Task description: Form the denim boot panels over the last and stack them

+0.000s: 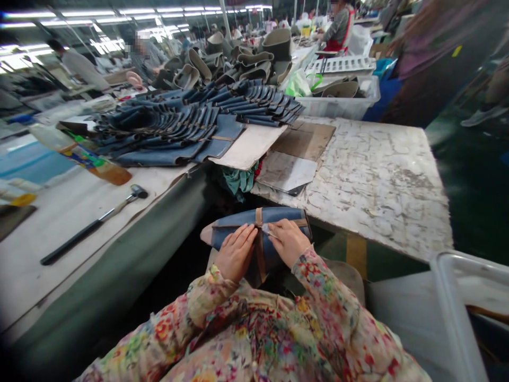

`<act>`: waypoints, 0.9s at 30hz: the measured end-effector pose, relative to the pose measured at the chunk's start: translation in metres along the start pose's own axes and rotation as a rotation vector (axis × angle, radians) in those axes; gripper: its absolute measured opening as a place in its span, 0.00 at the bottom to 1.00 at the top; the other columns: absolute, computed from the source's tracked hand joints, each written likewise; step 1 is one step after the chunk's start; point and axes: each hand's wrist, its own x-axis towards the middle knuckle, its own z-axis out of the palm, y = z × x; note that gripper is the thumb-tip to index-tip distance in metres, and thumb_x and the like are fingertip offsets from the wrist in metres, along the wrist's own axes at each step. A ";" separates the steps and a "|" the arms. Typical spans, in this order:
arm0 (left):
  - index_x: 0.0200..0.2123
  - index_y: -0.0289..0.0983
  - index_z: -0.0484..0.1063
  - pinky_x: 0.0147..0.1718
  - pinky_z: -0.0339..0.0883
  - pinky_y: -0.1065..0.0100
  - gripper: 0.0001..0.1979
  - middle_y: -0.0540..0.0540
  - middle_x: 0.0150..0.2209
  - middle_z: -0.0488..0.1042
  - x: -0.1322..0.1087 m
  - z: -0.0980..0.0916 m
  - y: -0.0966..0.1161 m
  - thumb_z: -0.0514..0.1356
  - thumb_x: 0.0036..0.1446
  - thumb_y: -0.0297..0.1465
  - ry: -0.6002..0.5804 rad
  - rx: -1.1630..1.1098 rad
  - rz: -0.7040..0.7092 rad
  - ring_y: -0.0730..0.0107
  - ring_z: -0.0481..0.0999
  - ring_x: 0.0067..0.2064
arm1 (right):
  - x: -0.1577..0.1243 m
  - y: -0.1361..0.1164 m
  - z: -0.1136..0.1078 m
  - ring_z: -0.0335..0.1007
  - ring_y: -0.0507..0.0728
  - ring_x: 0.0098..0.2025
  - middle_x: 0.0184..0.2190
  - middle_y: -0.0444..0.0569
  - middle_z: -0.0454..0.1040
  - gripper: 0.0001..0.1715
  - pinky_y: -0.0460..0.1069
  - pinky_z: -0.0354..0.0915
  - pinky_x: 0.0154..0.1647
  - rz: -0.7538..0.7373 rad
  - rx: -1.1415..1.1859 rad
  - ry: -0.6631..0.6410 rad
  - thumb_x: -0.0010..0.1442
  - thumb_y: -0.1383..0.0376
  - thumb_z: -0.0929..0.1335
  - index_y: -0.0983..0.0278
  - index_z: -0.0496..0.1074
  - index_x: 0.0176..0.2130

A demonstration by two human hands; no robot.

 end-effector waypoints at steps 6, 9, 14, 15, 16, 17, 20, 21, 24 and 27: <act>0.53 0.38 0.62 0.48 0.59 0.63 0.18 0.46 0.52 0.67 0.006 -0.004 -0.005 0.49 0.59 0.30 0.034 0.026 -0.085 0.65 0.64 0.53 | 0.012 0.005 -0.009 0.64 0.55 0.41 0.38 0.50 0.69 0.19 0.51 0.62 0.46 0.000 0.155 -0.144 0.60 0.61 0.60 0.63 0.69 0.48; 0.52 0.37 0.63 0.47 0.60 0.62 0.17 0.45 0.49 0.69 0.011 -0.006 -0.007 0.50 0.59 0.30 0.060 0.060 -0.097 0.64 0.65 0.50 | 0.019 0.008 -0.010 0.65 0.54 0.40 0.36 0.50 0.69 0.19 0.51 0.63 0.45 -0.013 0.192 -0.190 0.59 0.61 0.60 0.63 0.70 0.47; 0.52 0.38 0.62 0.47 0.60 0.63 0.18 0.45 0.48 0.68 0.005 -0.004 -0.008 0.51 0.57 0.28 0.054 0.081 -0.055 0.65 0.64 0.50 | 0.019 0.010 -0.007 0.64 0.55 0.41 0.37 0.52 0.69 0.19 0.51 0.63 0.45 -0.058 0.139 -0.164 0.59 0.60 0.60 0.64 0.71 0.46; 0.52 0.38 0.62 0.47 0.59 0.63 0.19 0.46 0.49 0.68 0.002 -0.003 -0.008 0.51 0.57 0.28 0.055 0.083 -0.051 0.65 0.64 0.51 | 0.018 0.010 -0.006 0.64 0.55 0.41 0.37 0.52 0.69 0.19 0.51 0.63 0.45 -0.065 0.133 -0.154 0.59 0.60 0.60 0.64 0.71 0.46; 0.53 0.38 0.62 0.47 0.59 0.63 0.19 0.46 0.49 0.68 0.000 -0.002 -0.008 0.51 0.57 0.27 0.060 0.085 -0.049 0.65 0.64 0.51 | 0.017 0.010 -0.006 0.64 0.55 0.41 0.38 0.52 0.69 0.19 0.52 0.63 0.45 -0.071 0.130 -0.147 0.59 0.61 0.60 0.64 0.70 0.46; 0.53 0.38 0.62 0.48 0.58 0.63 0.19 0.46 0.50 0.68 -0.002 -0.001 -0.008 0.51 0.57 0.27 0.067 0.087 -0.049 0.65 0.64 0.51 | 0.016 0.010 -0.005 0.64 0.55 0.41 0.38 0.51 0.70 0.18 0.52 0.63 0.46 -0.076 0.128 -0.141 0.59 0.61 0.60 0.64 0.70 0.46; 0.53 0.38 0.61 0.48 0.56 0.63 0.19 0.46 0.50 0.68 -0.006 0.001 -0.008 0.50 0.58 0.28 0.086 0.081 -0.055 0.65 0.63 0.52 | 0.014 0.010 -0.005 0.64 0.55 0.41 0.38 0.51 0.70 0.18 0.52 0.62 0.46 -0.076 0.134 -0.131 0.59 0.60 0.60 0.64 0.70 0.46; 0.54 0.38 0.61 0.48 0.56 0.63 0.19 0.46 0.50 0.68 -0.007 0.002 -0.008 0.50 0.58 0.28 0.089 0.076 -0.056 0.65 0.63 0.52 | 0.014 0.010 -0.005 0.64 0.55 0.41 0.39 0.51 0.70 0.18 0.52 0.62 0.46 -0.072 0.140 -0.128 0.59 0.60 0.60 0.64 0.70 0.46; 0.53 0.38 0.60 0.48 0.55 0.62 0.19 0.47 0.50 0.68 -0.006 0.000 -0.007 0.51 0.58 0.28 0.088 0.042 -0.066 0.65 0.63 0.51 | 0.014 0.010 -0.006 0.64 0.55 0.42 0.38 0.51 0.70 0.18 0.52 0.62 0.46 -0.054 0.158 -0.128 0.59 0.60 0.61 0.65 0.70 0.46; 0.49 0.39 0.63 0.45 0.55 0.61 0.15 0.48 0.47 0.69 0.002 -0.005 -0.005 0.50 0.59 0.29 0.069 -0.002 -0.117 0.65 0.65 0.48 | 0.016 0.009 -0.008 0.64 0.56 0.42 0.38 0.52 0.70 0.19 0.53 0.62 0.46 -0.032 0.170 -0.152 0.59 0.60 0.61 0.66 0.70 0.46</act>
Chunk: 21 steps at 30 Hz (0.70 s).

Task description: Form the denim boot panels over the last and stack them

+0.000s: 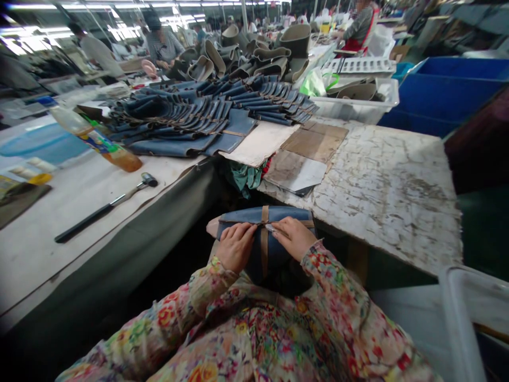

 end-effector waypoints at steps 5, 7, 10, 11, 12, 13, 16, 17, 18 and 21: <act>0.38 0.40 0.68 0.40 0.56 0.61 0.08 0.47 0.37 0.71 0.024 -0.004 0.008 0.50 0.59 0.31 -0.088 -0.022 -0.044 0.65 0.66 0.42 | 0.008 0.001 -0.009 0.66 0.54 0.41 0.37 0.51 0.70 0.19 0.51 0.63 0.46 0.007 0.020 -0.099 0.59 0.60 0.60 0.64 0.71 0.45; 0.37 0.40 0.68 0.40 0.56 0.61 0.07 0.48 0.37 0.71 0.030 -0.003 0.009 0.51 0.58 0.30 -0.100 -0.027 -0.023 0.66 0.66 0.42 | 0.012 0.002 -0.011 0.66 0.54 0.40 0.36 0.50 0.71 0.19 0.50 0.63 0.45 0.005 0.011 -0.134 0.59 0.61 0.60 0.62 0.71 0.45; 0.37 0.40 0.67 0.42 0.55 0.60 0.06 0.50 0.39 0.71 0.031 -0.002 0.010 0.52 0.58 0.29 -0.069 -0.023 0.014 0.66 0.66 0.44 | 0.013 -0.001 -0.011 0.66 0.54 0.39 0.35 0.50 0.71 0.18 0.50 0.63 0.45 -0.019 -0.030 -0.131 0.59 0.61 0.59 0.62 0.71 0.45; 0.38 0.40 0.67 0.43 0.55 0.60 0.06 0.50 0.40 0.71 0.029 -0.002 0.010 0.52 0.58 0.29 -0.054 -0.015 0.027 0.67 0.66 0.44 | 0.013 -0.003 -0.010 0.66 0.54 0.39 0.36 0.50 0.71 0.18 0.51 0.63 0.45 -0.028 -0.057 -0.123 0.59 0.62 0.59 0.63 0.72 0.45; 0.38 0.40 0.68 0.44 0.55 0.61 0.07 0.50 0.41 0.72 0.026 -0.002 0.010 0.52 0.58 0.29 -0.041 -0.005 0.041 0.67 0.66 0.45 | 0.011 -0.005 -0.009 0.65 0.55 0.40 0.36 0.51 0.71 0.18 0.51 0.63 0.45 -0.034 -0.089 -0.111 0.59 0.62 0.59 0.64 0.72 0.44; 0.39 0.40 0.68 0.45 0.55 0.61 0.07 0.50 0.42 0.72 0.024 -0.002 0.010 0.52 0.58 0.28 -0.031 0.006 0.056 0.67 0.66 0.46 | 0.010 -0.008 -0.007 0.65 0.55 0.40 0.37 0.52 0.71 0.18 0.52 0.62 0.45 -0.036 -0.120 -0.098 0.60 0.62 0.59 0.64 0.71 0.44; 0.42 0.37 0.68 0.47 0.55 0.63 0.10 0.48 0.45 0.71 0.019 0.000 0.010 0.50 0.59 0.27 -0.017 0.037 0.111 0.68 0.65 0.48 | 0.005 -0.015 -0.003 0.64 0.56 0.42 0.40 0.52 0.71 0.18 0.52 0.61 0.47 -0.021 -0.172 -0.057 0.60 0.63 0.59 0.66 0.71 0.45; 0.43 0.36 0.67 0.48 0.55 0.64 0.10 0.48 0.46 0.71 0.018 0.001 0.010 0.50 0.59 0.27 -0.019 0.043 0.131 0.68 0.65 0.48 | 0.004 -0.016 -0.001 0.63 0.56 0.43 0.40 0.52 0.71 0.18 0.52 0.61 0.47 -0.013 -0.178 -0.046 0.60 0.63 0.59 0.66 0.70 0.45; 0.43 0.34 0.67 0.48 0.56 0.65 0.11 0.47 0.46 0.71 0.018 0.003 0.011 0.49 0.60 0.26 -0.022 0.046 0.148 0.68 0.65 0.48 | 0.004 -0.017 0.000 0.63 0.56 0.43 0.41 0.52 0.70 0.18 0.52 0.60 0.48 -0.003 -0.184 -0.037 0.60 0.63 0.59 0.66 0.70 0.45; 0.44 0.32 0.67 0.48 0.57 0.66 0.12 0.45 0.47 0.71 0.020 0.007 0.011 0.48 0.60 0.26 -0.034 0.030 0.175 0.68 0.66 0.48 | 0.004 -0.019 0.004 0.63 0.55 0.43 0.40 0.51 0.70 0.18 0.51 0.60 0.47 0.028 -0.209 -0.020 0.61 0.63 0.58 0.65 0.70 0.45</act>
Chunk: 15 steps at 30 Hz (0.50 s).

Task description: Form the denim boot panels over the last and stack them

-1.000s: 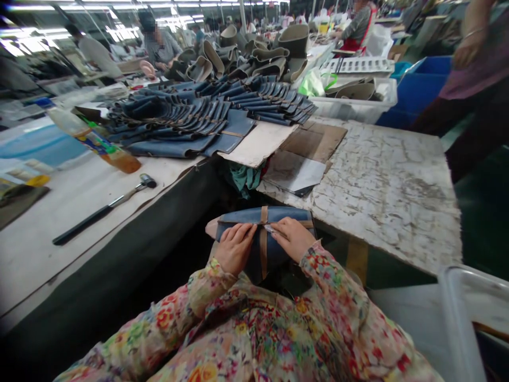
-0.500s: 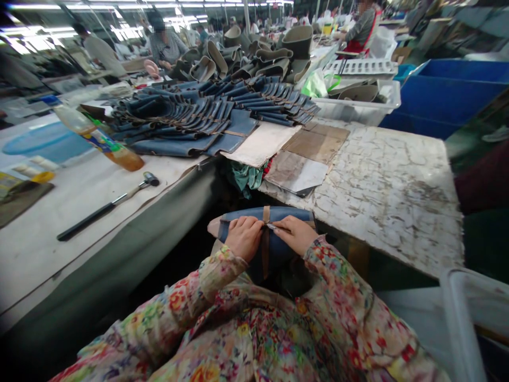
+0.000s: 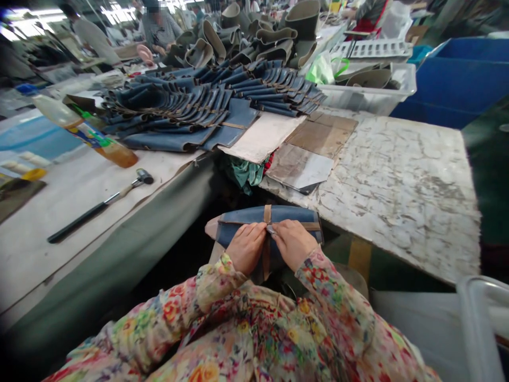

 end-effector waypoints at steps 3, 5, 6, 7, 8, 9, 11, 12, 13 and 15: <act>0.43 0.32 0.67 0.48 0.58 0.64 0.12 0.43 0.47 0.71 0.005 0.001 -0.001 0.48 0.59 0.27 -0.019 -0.032 0.002 0.67 0.67 0.47 | 0.002 -0.006 0.002 0.62 0.56 0.42 0.40 0.52 0.69 0.18 0.51 0.61 0.46 0.041 -0.059 0.011 0.61 0.64 0.58 0.65 0.70 0.44; 0.43 0.32 0.67 0.48 0.58 0.64 0.12 0.42 0.46 0.71 0.008 0.000 -0.002 0.50 0.58 0.28 -0.040 -0.048 0.000 0.66 0.67 0.47 | 0.004 -0.011 0.004 0.61 0.57 0.41 0.40 0.53 0.69 0.18 0.52 0.61 0.45 0.078 -0.123 0.035 0.61 0.64 0.57 0.65 0.69 0.45; 0.42 0.32 0.67 0.47 0.58 0.63 0.11 0.42 0.46 0.71 0.008 -0.001 -0.002 0.50 0.58 0.28 -0.049 -0.052 -0.003 0.66 0.68 0.47 | 0.005 -0.012 0.005 0.61 0.58 0.41 0.40 0.54 0.69 0.18 0.52 0.62 0.44 0.091 -0.155 0.052 0.61 0.65 0.57 0.65 0.69 0.46; 0.42 0.32 0.67 0.47 0.59 0.63 0.11 0.43 0.47 0.70 0.008 -0.002 -0.003 0.50 0.58 0.29 -0.056 -0.055 -0.003 0.66 0.68 0.47 | 0.005 -0.013 0.006 0.61 0.58 0.41 0.39 0.54 0.69 0.18 0.52 0.62 0.44 0.094 -0.183 0.069 0.61 0.65 0.57 0.64 0.69 0.46; 0.42 0.33 0.67 0.47 0.59 0.63 0.11 0.43 0.47 0.70 0.007 -0.003 -0.003 0.51 0.58 0.29 -0.061 -0.057 -0.002 0.66 0.67 0.47 | 0.006 -0.012 0.008 0.61 0.58 0.41 0.40 0.54 0.69 0.18 0.52 0.62 0.44 0.086 -0.202 0.084 0.61 0.66 0.56 0.63 0.69 0.46; 0.43 0.33 0.67 0.47 0.59 0.63 0.11 0.43 0.47 0.70 0.005 -0.004 -0.004 0.51 0.58 0.29 -0.063 -0.058 -0.005 0.66 0.67 0.48 | 0.006 -0.010 0.009 0.61 0.58 0.41 0.40 0.54 0.69 0.18 0.52 0.63 0.44 0.067 -0.213 0.095 0.61 0.66 0.56 0.63 0.68 0.47; 0.46 0.35 0.65 0.47 0.58 0.63 0.13 0.44 0.49 0.69 0.000 -0.005 -0.006 0.51 0.58 0.30 -0.058 -0.058 -0.018 0.67 0.66 0.49 | 0.005 -0.003 0.011 0.61 0.58 0.43 0.41 0.53 0.70 0.19 0.53 0.63 0.45 0.010 -0.207 0.107 0.61 0.66 0.57 0.62 0.68 0.48; 0.48 0.35 0.64 0.47 0.58 0.63 0.14 0.44 0.49 0.69 -0.004 -0.005 -0.008 0.50 0.58 0.30 -0.051 -0.055 -0.031 0.67 0.66 0.50 | 0.004 0.001 0.011 0.60 0.58 0.44 0.42 0.53 0.70 0.19 0.53 0.62 0.46 -0.013 -0.192 0.112 0.61 0.66 0.57 0.62 0.68 0.48; 0.50 0.37 0.63 0.47 0.58 0.63 0.15 0.45 0.49 0.69 -0.007 -0.006 -0.010 0.50 0.58 0.30 -0.044 -0.050 -0.046 0.68 0.65 0.50 | 0.003 0.005 0.010 0.60 0.58 0.45 0.43 0.52 0.69 0.19 0.54 0.62 0.47 -0.030 -0.171 0.116 0.61 0.65 0.57 0.63 0.68 0.48; 0.51 0.38 0.63 0.46 0.57 0.63 0.16 0.46 0.49 0.69 -0.013 -0.007 -0.013 0.50 0.58 0.30 -0.030 -0.041 -0.077 0.67 0.65 0.51 | 0.002 0.011 0.005 0.61 0.58 0.46 0.44 0.51 0.69 0.18 0.54 0.62 0.49 -0.053 -0.123 0.121 0.61 0.65 0.58 0.63 0.69 0.47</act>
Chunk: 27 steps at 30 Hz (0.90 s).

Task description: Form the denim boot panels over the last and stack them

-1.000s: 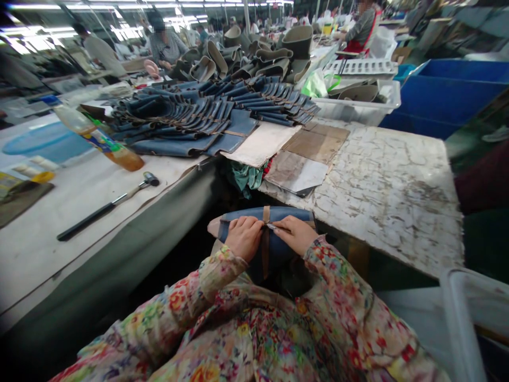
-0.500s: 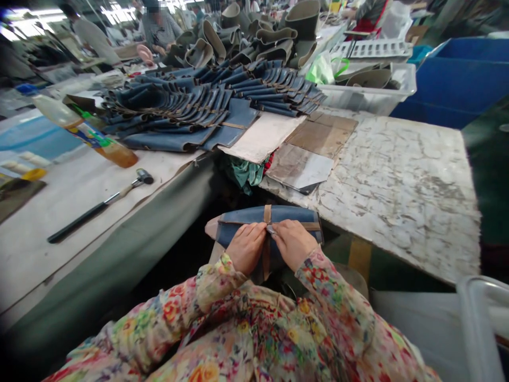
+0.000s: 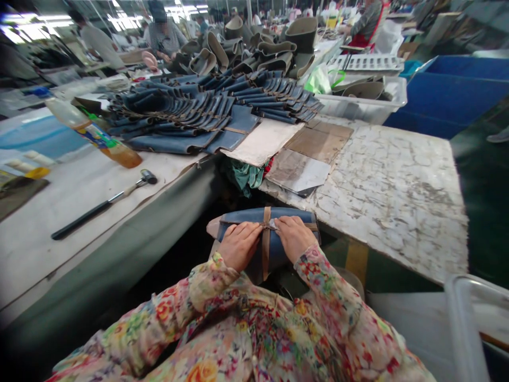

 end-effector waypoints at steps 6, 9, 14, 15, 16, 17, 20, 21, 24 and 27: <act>0.46 0.40 0.66 0.45 0.57 0.63 0.13 0.48 0.46 0.71 -0.004 -0.002 -0.004 0.50 0.59 0.30 0.026 -0.011 -0.069 0.68 0.67 0.49 | 0.009 -0.009 -0.020 0.61 0.57 0.47 0.46 0.50 0.69 0.19 0.54 0.60 0.52 -0.117 0.087 0.012 0.60 0.64 0.59 0.63 0.70 0.48; 0.47 0.39 0.65 0.46 0.57 0.63 0.13 0.47 0.47 0.71 -0.005 -0.001 -0.004 0.50 0.59 0.30 0.037 -0.009 -0.071 0.68 0.67 0.49 | 0.013 -0.016 -0.011 0.62 0.57 0.46 0.45 0.50 0.70 0.18 0.54 0.61 0.50 -0.148 0.099 -0.010 0.60 0.64 0.59 0.63 0.70 0.47; 0.48 0.36 0.65 0.44 0.58 0.64 0.14 0.45 0.47 0.71 -0.010 -0.003 -0.013 0.49 0.60 0.30 0.027 -0.014 -0.063 0.68 0.67 0.49 | 0.019 -0.023 0.013 0.61 0.57 0.47 0.45 0.52 0.70 0.18 0.54 0.62 0.50 -0.129 0.096 -0.068 0.61 0.65 0.59 0.64 0.70 0.47; 0.48 0.36 0.65 0.44 0.58 0.64 0.14 0.45 0.47 0.71 -0.011 -0.004 -0.016 0.48 0.60 0.30 0.026 -0.013 -0.068 0.68 0.67 0.48 | 0.021 -0.026 0.015 0.61 0.57 0.47 0.45 0.53 0.70 0.18 0.53 0.62 0.51 -0.133 0.094 -0.073 0.61 0.65 0.59 0.65 0.70 0.47; 0.48 0.36 0.65 0.44 0.58 0.63 0.14 0.45 0.46 0.71 -0.013 -0.004 -0.019 0.48 0.60 0.30 0.028 -0.009 -0.074 0.67 0.68 0.48 | 0.024 -0.029 0.016 0.61 0.57 0.46 0.45 0.53 0.70 0.18 0.53 0.62 0.51 -0.142 0.093 -0.083 0.61 0.65 0.58 0.65 0.70 0.47; 0.48 0.36 0.65 0.44 0.58 0.63 0.14 0.44 0.46 0.71 -0.015 -0.005 -0.022 0.48 0.60 0.30 0.030 -0.004 -0.083 0.67 0.68 0.48 | 0.027 -0.032 0.017 0.61 0.57 0.46 0.44 0.53 0.70 0.18 0.53 0.62 0.50 -0.149 0.091 -0.095 0.61 0.65 0.58 0.64 0.71 0.47; 0.48 0.36 0.66 0.44 0.57 0.64 0.14 0.43 0.46 0.72 -0.022 -0.008 -0.033 0.48 0.60 0.30 0.044 0.017 -0.115 0.67 0.68 0.48 | 0.039 -0.044 0.019 0.61 0.57 0.46 0.44 0.53 0.70 0.18 0.53 0.63 0.49 -0.173 0.076 -0.142 0.61 0.65 0.58 0.63 0.70 0.47; 0.47 0.36 0.66 0.44 0.57 0.64 0.14 0.44 0.45 0.72 -0.025 -0.009 -0.037 0.48 0.60 0.30 0.051 0.025 -0.127 0.67 0.68 0.48 | 0.043 -0.049 0.021 0.61 0.57 0.46 0.44 0.53 0.70 0.18 0.53 0.63 0.49 -0.183 0.071 -0.157 0.61 0.65 0.58 0.63 0.70 0.47; 0.46 0.37 0.67 0.44 0.56 0.64 0.13 0.45 0.45 0.73 -0.035 -0.013 -0.048 0.49 0.60 0.30 0.072 0.053 -0.164 0.67 0.69 0.47 | 0.054 -0.063 0.026 0.60 0.57 0.45 0.44 0.53 0.69 0.18 0.52 0.63 0.47 -0.215 0.057 -0.198 0.62 0.66 0.57 0.64 0.70 0.47; 0.46 0.38 0.67 0.43 0.56 0.64 0.13 0.46 0.45 0.73 -0.044 -0.015 -0.058 0.50 0.59 0.30 0.069 0.076 -0.215 0.67 0.70 0.47 | 0.064 -0.077 0.030 0.60 0.57 0.45 0.43 0.52 0.69 0.18 0.52 0.64 0.44 -0.224 0.042 -0.236 0.62 0.66 0.56 0.64 0.70 0.46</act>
